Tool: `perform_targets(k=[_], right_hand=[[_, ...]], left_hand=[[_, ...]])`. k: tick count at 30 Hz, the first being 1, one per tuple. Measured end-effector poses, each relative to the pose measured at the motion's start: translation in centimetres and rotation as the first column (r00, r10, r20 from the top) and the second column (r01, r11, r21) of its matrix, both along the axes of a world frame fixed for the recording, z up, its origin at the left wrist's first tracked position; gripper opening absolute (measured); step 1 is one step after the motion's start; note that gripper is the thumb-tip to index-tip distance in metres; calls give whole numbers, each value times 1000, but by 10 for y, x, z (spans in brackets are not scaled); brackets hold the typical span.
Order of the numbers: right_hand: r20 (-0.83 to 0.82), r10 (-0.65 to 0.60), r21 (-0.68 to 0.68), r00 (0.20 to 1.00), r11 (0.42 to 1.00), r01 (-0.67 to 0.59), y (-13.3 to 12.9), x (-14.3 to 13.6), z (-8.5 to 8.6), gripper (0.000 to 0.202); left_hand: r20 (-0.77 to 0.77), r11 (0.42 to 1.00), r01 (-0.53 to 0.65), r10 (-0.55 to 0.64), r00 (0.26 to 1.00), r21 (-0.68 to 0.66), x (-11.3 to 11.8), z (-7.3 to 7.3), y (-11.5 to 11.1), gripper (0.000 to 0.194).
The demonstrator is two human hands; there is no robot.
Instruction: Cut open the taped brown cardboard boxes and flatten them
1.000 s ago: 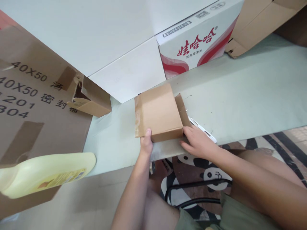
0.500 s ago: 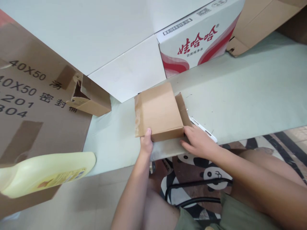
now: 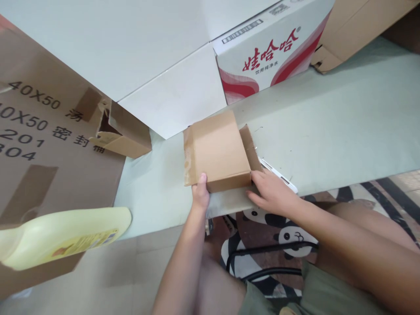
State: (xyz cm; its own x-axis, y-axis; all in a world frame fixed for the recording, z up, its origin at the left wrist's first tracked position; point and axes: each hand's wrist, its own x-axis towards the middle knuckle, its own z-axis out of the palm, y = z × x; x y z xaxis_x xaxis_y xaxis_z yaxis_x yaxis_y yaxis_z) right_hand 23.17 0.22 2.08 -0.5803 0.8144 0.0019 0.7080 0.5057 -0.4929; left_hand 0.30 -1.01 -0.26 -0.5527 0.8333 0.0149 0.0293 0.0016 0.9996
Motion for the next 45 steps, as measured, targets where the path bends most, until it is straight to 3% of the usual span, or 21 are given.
perform_targets(k=[9,45], right_hand=[[3,7,-18,1000,1000,-7,0,1,0,21],[-2,2,-29,1000,1000,-2,1,1,-2,18]], left_hand=[[10,1000,-19,19,1000,-7,-1,0,0,73],[-10,999,-1,1,1000,-44,-1,4,0,66]])
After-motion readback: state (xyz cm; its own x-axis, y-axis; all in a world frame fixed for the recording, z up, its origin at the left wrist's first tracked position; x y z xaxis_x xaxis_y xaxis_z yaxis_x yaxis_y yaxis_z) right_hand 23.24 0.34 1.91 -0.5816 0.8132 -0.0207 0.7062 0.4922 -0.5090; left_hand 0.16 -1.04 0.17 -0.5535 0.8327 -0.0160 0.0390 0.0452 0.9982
